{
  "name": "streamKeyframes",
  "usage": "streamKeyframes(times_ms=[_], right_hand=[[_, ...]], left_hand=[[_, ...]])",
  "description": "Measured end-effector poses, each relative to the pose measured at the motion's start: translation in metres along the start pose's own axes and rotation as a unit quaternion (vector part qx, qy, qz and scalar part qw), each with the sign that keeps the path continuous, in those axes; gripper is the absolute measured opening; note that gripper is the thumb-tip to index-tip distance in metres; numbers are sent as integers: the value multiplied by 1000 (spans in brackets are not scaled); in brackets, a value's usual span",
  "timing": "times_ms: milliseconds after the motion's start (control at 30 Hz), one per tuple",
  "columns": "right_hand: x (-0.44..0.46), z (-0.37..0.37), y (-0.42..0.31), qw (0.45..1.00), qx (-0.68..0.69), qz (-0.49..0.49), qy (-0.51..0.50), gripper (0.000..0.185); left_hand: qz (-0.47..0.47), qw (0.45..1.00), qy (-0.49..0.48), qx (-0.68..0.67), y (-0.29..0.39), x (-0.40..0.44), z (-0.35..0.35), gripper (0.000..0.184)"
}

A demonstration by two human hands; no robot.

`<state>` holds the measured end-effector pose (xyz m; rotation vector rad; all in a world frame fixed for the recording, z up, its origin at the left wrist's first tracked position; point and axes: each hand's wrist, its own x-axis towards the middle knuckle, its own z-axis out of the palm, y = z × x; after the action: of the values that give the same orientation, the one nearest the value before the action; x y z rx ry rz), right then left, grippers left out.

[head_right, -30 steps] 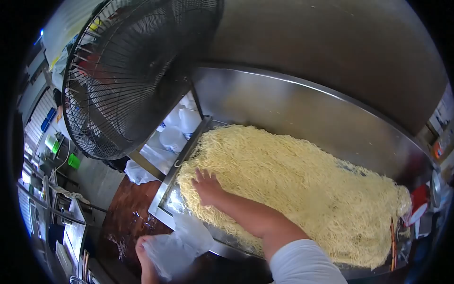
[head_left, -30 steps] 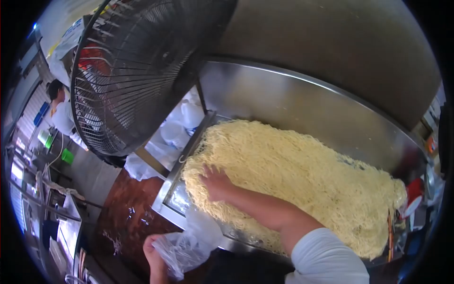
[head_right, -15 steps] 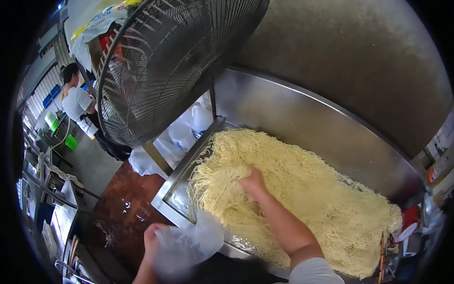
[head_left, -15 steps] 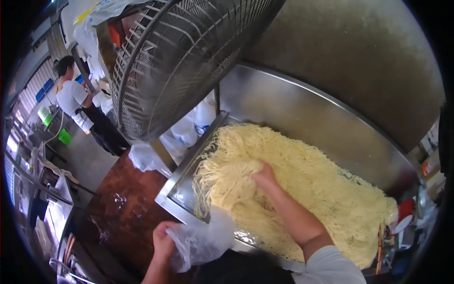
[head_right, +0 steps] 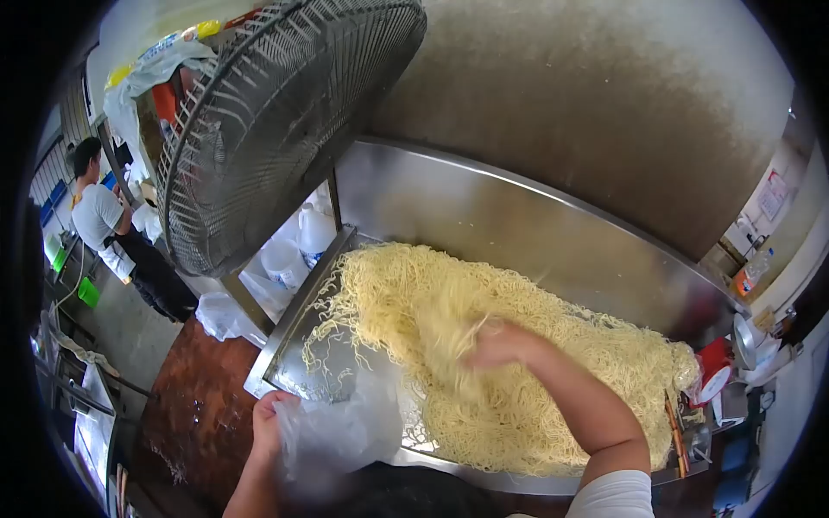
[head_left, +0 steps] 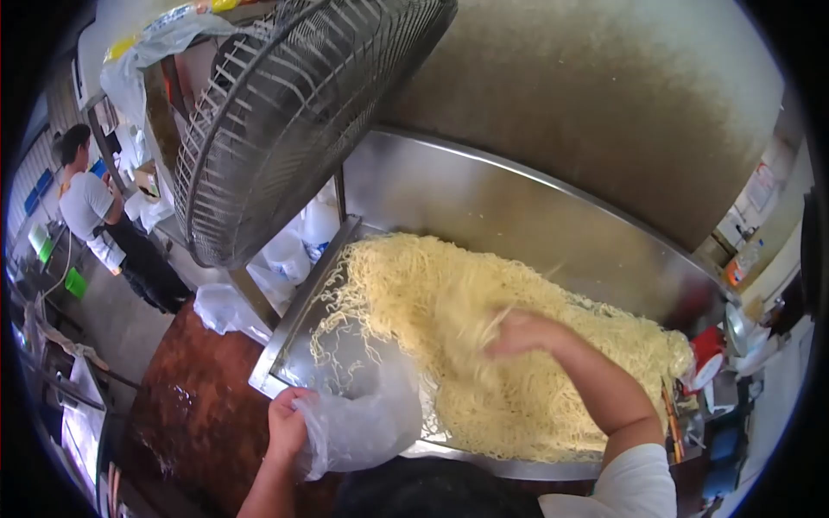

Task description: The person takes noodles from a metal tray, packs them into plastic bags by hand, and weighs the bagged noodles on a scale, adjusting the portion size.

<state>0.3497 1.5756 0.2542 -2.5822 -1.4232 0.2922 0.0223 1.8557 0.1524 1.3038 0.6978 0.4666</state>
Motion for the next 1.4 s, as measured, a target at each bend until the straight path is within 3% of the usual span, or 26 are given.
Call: streamKeyframes(times_ms=[67, 167, 267, 400, 500, 567, 600, 633, 700, 733, 767, 833, 900, 933, 967, 1033, 1133, 1233, 1333, 1400], right_hand=[[16, 21, 6, 956, -75, -31, -281, 53], [55, 32, 4, 994, 28, 51, -89, 41], [112, 54, 10, 997, 40, 18, 60, 39], [213, 70, 11, 995, 12, 25, 101, 47], [266, 79, 13, 984, -145, 92, 39, 54], [286, 118, 21, 989, -90, 115, -26, 51], [284, 130, 15, 988, -91, 115, -55, 50], [275, 133, 9, 985, -96, 118, -83, 50], [239, 120, 5, 992, 47, 108, -55, 45], [218, 110, 7, 982, 137, 116, -51, 48], [198, 94, 8, 966, 224, 123, -40, 51], [146, 56, 7, 858, 449, 238, 72, 33], [110, 14, 33, 807, 499, 263, 176, 39], [88, -14, 45, 780, 545, 178, 250, 41], [76, -37, 74, 765, 574, 146, 254, 43], [44, -111, 62, 679, 667, 69, 298, 45], [19, -181, 57, 695, 634, 22, 339, 30], [18, -202, 49, 701, 605, 14, 377, 23], [30, -175, 55, 725, 606, 61, 320, 37], [41, -123, 71, 781, 534, 228, 228, 57]], left_hand=[[-7, 1000, 0, 8, -4, 0, 0, 7], [-5, 998, 10, 57, -5, -3, -3, 7], [21, 996, 41, 75, 13, -20, 1, 7], [58, 992, 88, 73, -18, -42, -32, 7], [14, 984, 151, 91, -57, -66, -66, 12], [16, 982, 165, 91, -58, -80, -65, 13], [9, 981, 168, 96, -58, -92, -69, 14], [20, 964, 156, 216, -64, -92, -76, 14], [-38, 980, 144, 131, -71, -85, -62, 14], [-44, 971, 106, 209, -84, -76, -69, 14], [-18, 974, 89, 206, -98, -67, -71, 13], [38, 978, 53, 197, -92, -46, -58, 12], [-14, 998, 44, 48, -16, -38, -4, 6], [-25, 996, 34, 76, -29, -28, -11, 8], [-18, 996, 19, 83, -29, -21, -9, 10], [-28, 998, -7, 50, -23, -9, 5, 14], [9, 997, -56, 48, -13, 3, 27, 18], [-13, 995, -93, 42, -6, 10, 47, 20], [-26, 993, -98, 57, -13, 13, 51, 22], [-15, 994, -79, 74, -8, 6, 49, 23]])
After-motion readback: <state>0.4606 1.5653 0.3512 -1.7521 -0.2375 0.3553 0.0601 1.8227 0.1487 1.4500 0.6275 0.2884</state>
